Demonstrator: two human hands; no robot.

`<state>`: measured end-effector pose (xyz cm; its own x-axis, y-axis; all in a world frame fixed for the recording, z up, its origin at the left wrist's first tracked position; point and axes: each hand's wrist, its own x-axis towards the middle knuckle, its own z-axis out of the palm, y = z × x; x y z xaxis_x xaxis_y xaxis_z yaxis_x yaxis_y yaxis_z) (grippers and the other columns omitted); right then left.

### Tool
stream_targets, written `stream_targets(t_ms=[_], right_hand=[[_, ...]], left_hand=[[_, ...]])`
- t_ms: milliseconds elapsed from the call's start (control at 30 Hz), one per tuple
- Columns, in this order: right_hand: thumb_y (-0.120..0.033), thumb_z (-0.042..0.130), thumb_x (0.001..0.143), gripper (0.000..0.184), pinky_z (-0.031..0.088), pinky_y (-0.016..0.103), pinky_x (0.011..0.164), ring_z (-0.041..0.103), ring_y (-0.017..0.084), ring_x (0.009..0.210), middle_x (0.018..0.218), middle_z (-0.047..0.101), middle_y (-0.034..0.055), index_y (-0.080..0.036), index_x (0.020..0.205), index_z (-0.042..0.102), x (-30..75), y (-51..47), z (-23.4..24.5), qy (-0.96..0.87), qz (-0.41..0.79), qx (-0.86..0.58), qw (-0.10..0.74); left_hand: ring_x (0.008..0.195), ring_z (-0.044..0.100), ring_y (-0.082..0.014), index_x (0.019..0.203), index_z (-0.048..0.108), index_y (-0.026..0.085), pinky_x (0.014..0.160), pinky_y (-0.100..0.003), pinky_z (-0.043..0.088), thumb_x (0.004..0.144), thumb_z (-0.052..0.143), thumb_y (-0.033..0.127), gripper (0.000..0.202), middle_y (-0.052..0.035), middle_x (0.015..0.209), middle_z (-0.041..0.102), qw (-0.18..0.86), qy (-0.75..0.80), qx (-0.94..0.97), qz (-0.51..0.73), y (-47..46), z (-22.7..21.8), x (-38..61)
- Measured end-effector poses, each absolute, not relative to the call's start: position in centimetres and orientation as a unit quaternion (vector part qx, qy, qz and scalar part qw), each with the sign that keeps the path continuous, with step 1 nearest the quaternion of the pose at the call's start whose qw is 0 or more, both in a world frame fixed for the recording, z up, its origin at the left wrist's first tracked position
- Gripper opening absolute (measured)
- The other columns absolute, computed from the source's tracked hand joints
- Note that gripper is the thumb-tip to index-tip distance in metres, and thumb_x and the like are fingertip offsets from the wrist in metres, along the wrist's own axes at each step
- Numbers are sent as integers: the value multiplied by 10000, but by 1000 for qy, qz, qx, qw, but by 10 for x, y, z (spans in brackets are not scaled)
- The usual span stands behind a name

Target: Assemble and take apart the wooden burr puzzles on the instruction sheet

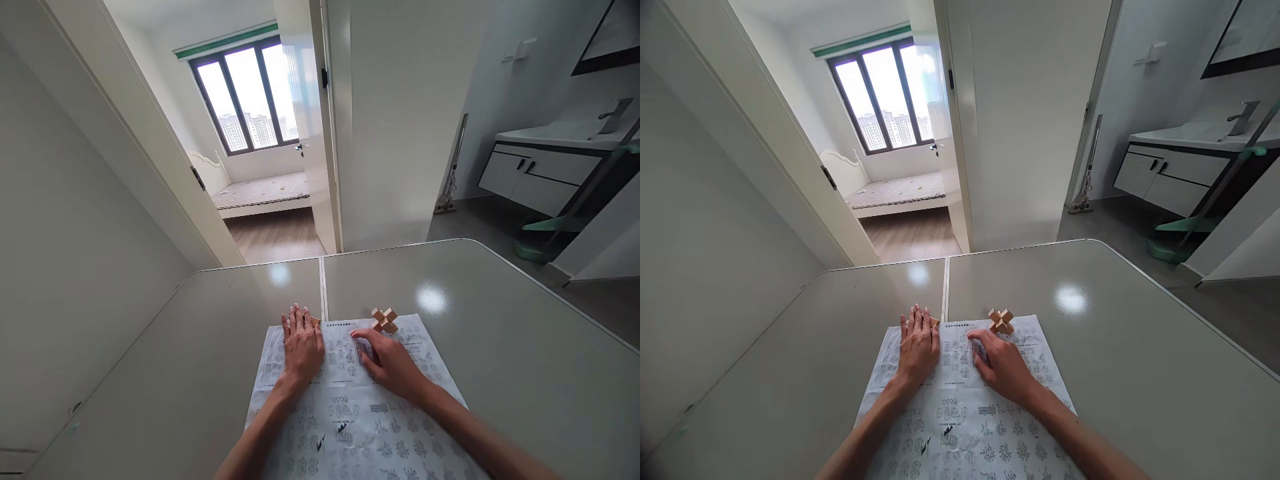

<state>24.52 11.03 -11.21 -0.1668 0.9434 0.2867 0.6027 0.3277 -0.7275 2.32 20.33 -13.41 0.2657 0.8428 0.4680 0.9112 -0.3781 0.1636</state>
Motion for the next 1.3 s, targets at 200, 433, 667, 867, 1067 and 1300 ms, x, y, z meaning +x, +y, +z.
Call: stream_targets(t_ms=[200,433,667,867,1067,1300], right_hand=[[-243,489,963,287,549,365,659,663,216,700,1078,733,86,-229,1223,612,245,110,-109,-724,235,-533,370],[-373,469,1008,433,544,337,586,606,177,554,931,746,50,-225,1413,430,244,110,-108,-629,306,-542,467],[-521,497,971,612,499,282,384,553,128,344,871,739,21,-224,1467,296,249,115,-108,-485,428,-549,529],[-557,505,933,657,435,250,306,621,164,370,853,723,-3,-250,1474,292,253,119,-112,-468,453,-554,518],[-465,489,966,502,550,308,444,654,164,449,970,748,39,-259,1416,405,251,118,-109,-509,441,-541,505],[-432,508,980,341,579,343,550,639,165,479,941,762,48,-244,1261,553,246,113,-106,-542,414,-533,501]], left_hand=[[1524,315,-398,1519,456,116,1252,-671,176,965,458,281,578,-196,1599,426,43,-537,-798,-270,204,-135,21],[1528,318,-374,1473,497,183,1248,-651,252,985,502,311,504,-153,1603,439,54,-507,-821,-258,194,-118,27],[1569,234,-308,1395,503,210,1256,-602,300,987,505,240,408,-100,1639,387,21,-443,-859,-257,186,-108,34],[1558,269,-294,1351,516,241,1234,-582,355,975,516,205,377,-82,1616,420,-7,-421,-869,-258,183,-104,34],[1524,339,-295,1323,526,258,1198,-580,409,960,527,185,370,-76,1578,466,-22,-411,-873,-262,182,-101,35],[1484,399,-304,1298,544,266,1157,-582,454,965,523,191,343,-78,1530,507,-34,-408,-872,-268,181,-100,35]])
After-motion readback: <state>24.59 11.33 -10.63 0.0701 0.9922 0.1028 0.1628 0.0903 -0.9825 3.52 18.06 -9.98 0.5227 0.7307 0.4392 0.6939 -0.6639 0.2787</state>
